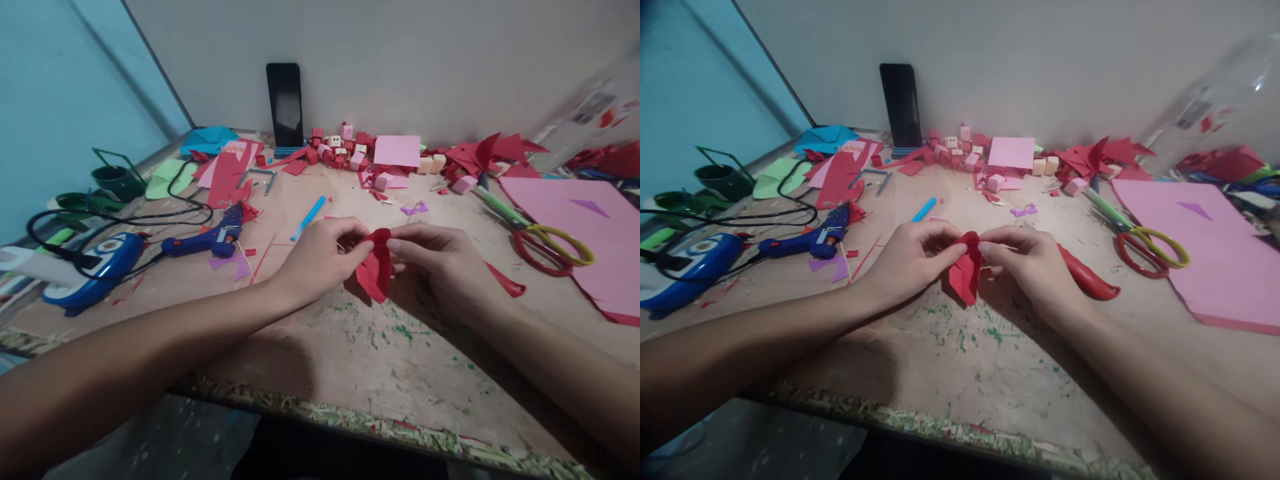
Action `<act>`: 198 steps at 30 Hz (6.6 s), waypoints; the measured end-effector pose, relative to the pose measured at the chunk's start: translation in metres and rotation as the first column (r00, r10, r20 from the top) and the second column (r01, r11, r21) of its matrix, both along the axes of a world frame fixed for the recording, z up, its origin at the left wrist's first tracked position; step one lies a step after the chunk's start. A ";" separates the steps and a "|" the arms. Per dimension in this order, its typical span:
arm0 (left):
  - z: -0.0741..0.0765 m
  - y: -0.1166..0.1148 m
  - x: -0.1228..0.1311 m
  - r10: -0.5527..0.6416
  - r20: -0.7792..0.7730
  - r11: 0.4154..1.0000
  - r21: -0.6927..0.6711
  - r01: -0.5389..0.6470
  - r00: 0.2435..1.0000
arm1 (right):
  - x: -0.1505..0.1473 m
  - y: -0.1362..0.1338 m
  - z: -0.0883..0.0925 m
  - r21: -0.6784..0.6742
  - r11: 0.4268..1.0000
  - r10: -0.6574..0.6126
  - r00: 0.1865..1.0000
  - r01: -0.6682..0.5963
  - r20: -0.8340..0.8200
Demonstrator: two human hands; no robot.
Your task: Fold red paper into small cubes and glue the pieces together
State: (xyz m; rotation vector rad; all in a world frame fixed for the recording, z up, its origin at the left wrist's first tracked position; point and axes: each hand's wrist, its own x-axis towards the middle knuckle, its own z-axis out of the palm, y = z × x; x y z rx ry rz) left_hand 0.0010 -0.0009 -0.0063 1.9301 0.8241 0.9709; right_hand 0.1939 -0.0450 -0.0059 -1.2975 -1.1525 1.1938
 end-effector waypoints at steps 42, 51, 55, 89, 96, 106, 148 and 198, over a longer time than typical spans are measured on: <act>-0.004 0.000 -0.002 0.012 -0.127 0.991 0.135 0.005 0.992 | 0.001 0.000 0.005 0.042 0.997 0.054 0.976 -0.064 0.209; -0.001 -0.003 -0.003 0.051 -0.050 0.986 0.159 -0.043 0.997 | 0.005 0.003 -0.001 -0.133 0.963 0.190 0.937 -0.236 -0.292; -0.001 -0.002 -0.002 0.022 -0.037 0.985 0.170 -0.016 0.999 | 0.007 0.006 -0.002 -0.131 0.964 0.177 0.926 -0.232 -0.333; -0.001 -0.001 -0.003 -0.092 -0.011 0.996 0.015 0.093 0.996 | 0.007 0.005 -0.003 -0.160 0.959 0.172 0.929 -0.234 -0.329; 0.001 -0.006 -0.003 -0.070 -0.013 0.997 0.022 0.070 0.997 | 0.007 0.004 -0.002 -0.174 0.954 0.181 0.932 -0.244 -0.314; -0.001 -0.004 -0.001 -0.033 -0.016 0.999 0.001 0.033 0.999 | 0.006 0.003 -0.003 -0.164 0.959 0.175 0.940 -0.230 -0.295; -0.004 -0.002 -0.005 0.120 -0.157 0.949 0.308 -0.067 0.980 | -0.008 -0.011 0.007 0.216 0.962 0.024 0.836 -0.169 0.548; -0.009 -0.001 -0.001 -0.116 0.028 0.993 -0.030 0.117 0.993 | -0.004 -0.005 0.003 0.141 0.989 -0.013 0.924 -0.044 0.383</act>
